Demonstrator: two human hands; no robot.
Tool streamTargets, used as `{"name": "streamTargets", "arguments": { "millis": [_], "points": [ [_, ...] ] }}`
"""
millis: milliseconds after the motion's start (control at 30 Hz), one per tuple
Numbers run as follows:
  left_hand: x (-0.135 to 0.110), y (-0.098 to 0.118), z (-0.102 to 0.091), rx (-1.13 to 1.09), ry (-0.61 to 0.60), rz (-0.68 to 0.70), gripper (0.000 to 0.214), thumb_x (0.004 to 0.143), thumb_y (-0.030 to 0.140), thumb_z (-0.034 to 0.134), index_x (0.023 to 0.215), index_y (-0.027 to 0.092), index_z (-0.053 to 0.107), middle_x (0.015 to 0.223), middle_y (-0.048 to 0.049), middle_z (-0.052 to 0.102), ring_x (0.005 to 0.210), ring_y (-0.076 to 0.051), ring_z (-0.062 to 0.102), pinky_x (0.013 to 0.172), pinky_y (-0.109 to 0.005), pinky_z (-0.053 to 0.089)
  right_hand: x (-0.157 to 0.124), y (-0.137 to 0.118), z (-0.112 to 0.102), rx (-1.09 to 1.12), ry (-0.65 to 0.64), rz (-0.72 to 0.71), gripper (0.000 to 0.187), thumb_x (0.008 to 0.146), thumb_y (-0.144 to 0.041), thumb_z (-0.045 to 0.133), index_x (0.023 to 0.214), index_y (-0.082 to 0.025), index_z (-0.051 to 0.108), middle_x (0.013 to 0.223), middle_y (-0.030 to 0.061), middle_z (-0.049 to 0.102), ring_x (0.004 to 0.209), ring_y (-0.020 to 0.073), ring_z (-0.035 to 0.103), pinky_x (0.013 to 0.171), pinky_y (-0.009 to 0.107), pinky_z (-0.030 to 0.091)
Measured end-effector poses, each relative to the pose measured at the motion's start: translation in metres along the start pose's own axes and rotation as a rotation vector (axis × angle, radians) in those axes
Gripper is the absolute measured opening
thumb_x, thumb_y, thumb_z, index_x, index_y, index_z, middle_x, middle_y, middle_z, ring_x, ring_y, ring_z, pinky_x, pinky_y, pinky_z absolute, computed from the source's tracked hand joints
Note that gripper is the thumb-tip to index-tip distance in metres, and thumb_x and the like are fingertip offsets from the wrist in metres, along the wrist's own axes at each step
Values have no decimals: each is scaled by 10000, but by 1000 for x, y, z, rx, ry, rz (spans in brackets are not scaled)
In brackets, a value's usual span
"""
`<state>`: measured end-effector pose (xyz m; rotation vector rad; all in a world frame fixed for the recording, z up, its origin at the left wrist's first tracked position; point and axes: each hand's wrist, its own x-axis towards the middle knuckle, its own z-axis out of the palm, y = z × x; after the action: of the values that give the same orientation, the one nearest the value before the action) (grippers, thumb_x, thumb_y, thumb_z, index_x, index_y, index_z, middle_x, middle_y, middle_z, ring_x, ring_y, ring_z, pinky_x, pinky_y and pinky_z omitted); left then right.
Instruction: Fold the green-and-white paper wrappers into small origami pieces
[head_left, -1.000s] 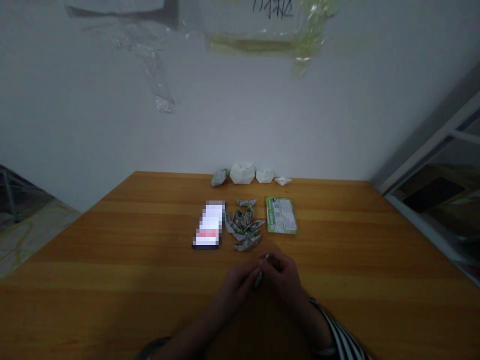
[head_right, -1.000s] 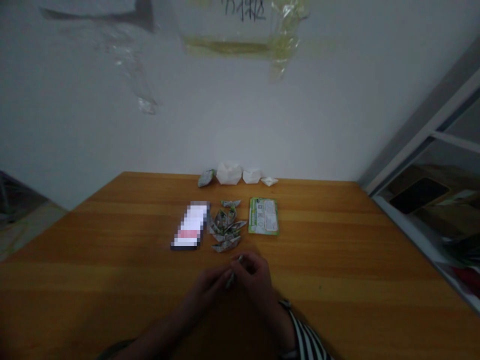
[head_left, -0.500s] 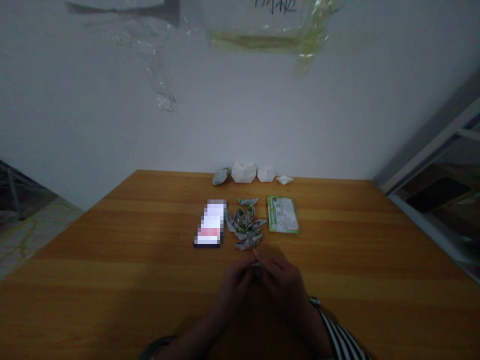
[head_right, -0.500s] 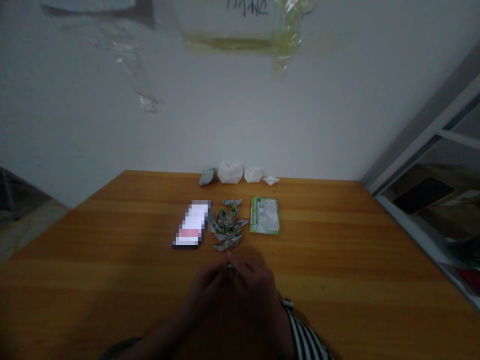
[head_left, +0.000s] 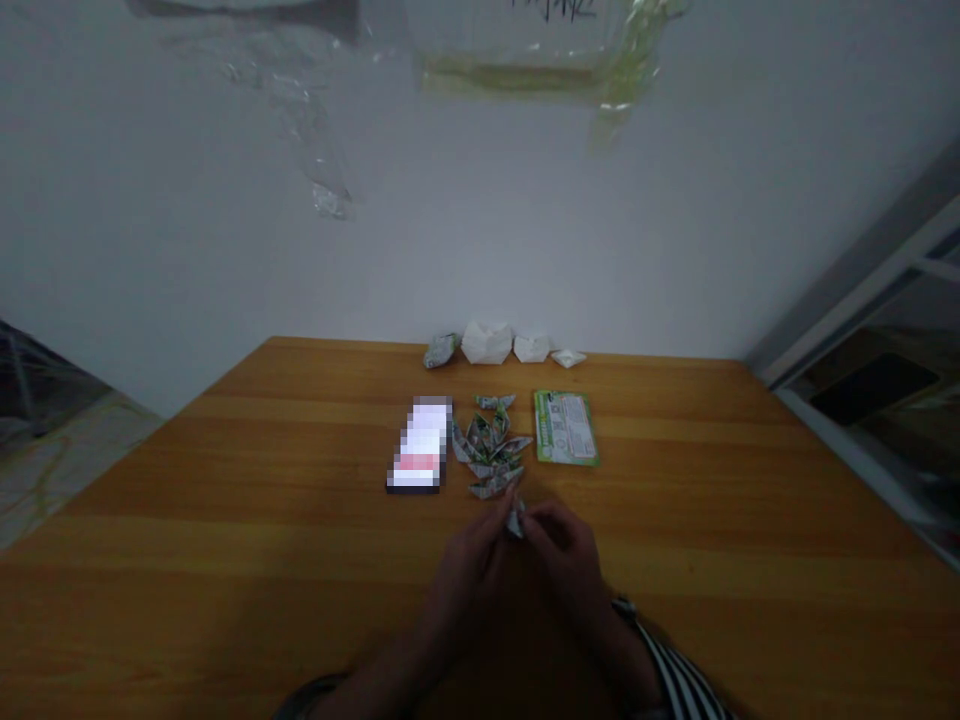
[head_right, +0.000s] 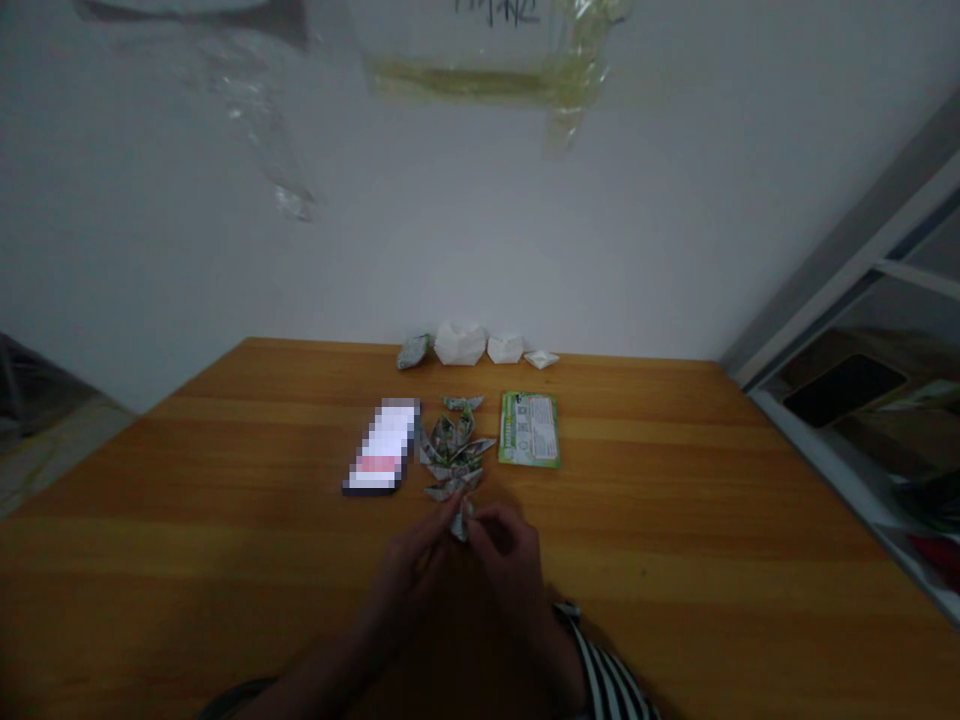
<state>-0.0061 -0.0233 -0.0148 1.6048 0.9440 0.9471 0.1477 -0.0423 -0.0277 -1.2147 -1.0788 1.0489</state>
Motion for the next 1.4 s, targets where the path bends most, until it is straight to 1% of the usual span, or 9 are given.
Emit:
{"name": "streamTargets", "arguments": {
  "millis": [133, 233, 433, 600, 800, 967, 1067, 1233, 1400],
  "points": [
    [1, 5, 2, -163, 9, -167, 418, 878, 295, 511, 1291, 238, 534, 1326, -50, 571, 1204, -256, 524, 1045, -391, 366, 2, -4, 2, 106, 55, 74, 151, 704, -259, 728, 766, -183, 612, 696, 8, 683, 670, 174, 662, 634, 260, 536],
    [8, 6, 0, -232, 31, -294, 372, 875, 367, 512, 1183, 195, 631, 1099, -55, 714, 1012, -260, 635, 898, -368, 472, 1, -8, 5, 137, 25, 96, 215, 698, -225, 737, 871, -190, 614, 778, 29, 727, 744, 200, 698, 693, 297, 557],
    [14, 5, -6, 123, 59, -224, 277, 849, 352, 543, 822, 162, 742, 737, -39, 743, 698, -229, 652, 648, -277, 473, -1, -7, 5, 105, -43, 154, 231, 696, -237, 737, 919, -180, 722, 904, 64, 762, 838, 242, 713, 790, 363, 563],
    [8, 8, -3, 221, 64, -169, 242, 860, 319, 533, 826, 188, 734, 739, -29, 741, 652, -208, 652, 625, -258, 461, 0, -9, 4, 27, 6, 176, 180, 686, -289, 747, 811, -160, 754, 798, 64, 772, 745, 242, 721, 714, 345, 581],
    [8, 0, 4, 24, 11, -183, 192, 823, 286, 593, 949, 172, 684, 909, -53, 744, 833, -223, 672, 743, -279, 502, -1, -9, 3, 20, 79, 140, 145, 706, -274, 726, 797, -162, 745, 794, 62, 770, 735, 229, 717, 720, 333, 572],
    [7, 3, 0, 271, 64, -192, 109, 795, 206, 594, 753, 169, 688, 711, -39, 728, 661, -209, 661, 593, -254, 467, -5, -6, 7, -13, 67, 153, 104, 707, -260, 720, 757, -170, 735, 754, 56, 764, 713, 225, 712, 692, 324, 568],
    [5, 8, -3, 358, 22, -138, 158, 821, 179, 541, 799, 193, 697, 742, -34, 738, 666, -206, 665, 585, -246, 455, -6, -6, 6, -136, 62, 85, 87, 712, -258, 717, 748, -178, 720, 745, 44, 748, 705, 213, 695, 663, 303, 555],
    [5, 9, -3, 271, -98, -76, 219, 873, 249, 496, 978, 232, 688, 875, -27, 753, 744, -203, 681, 659, -245, 485, 1, -13, -4, -289, -15, 20, 89, 729, -264, 709, 762, -181, 715, 756, 38, 732, 705, 197, 676, 637, 273, 531],
    [8, 3, -4, 252, -166, -97, 251, 888, 231, 442, 886, 176, 686, 759, -45, 733, 652, -194, 661, 581, -237, 470, 7, -14, -8, -262, -143, 37, 120, 763, -275, 674, 751, -159, 704, 713, 42, 726, 654, 183, 676, 598, 254, 524]
  ]
}}
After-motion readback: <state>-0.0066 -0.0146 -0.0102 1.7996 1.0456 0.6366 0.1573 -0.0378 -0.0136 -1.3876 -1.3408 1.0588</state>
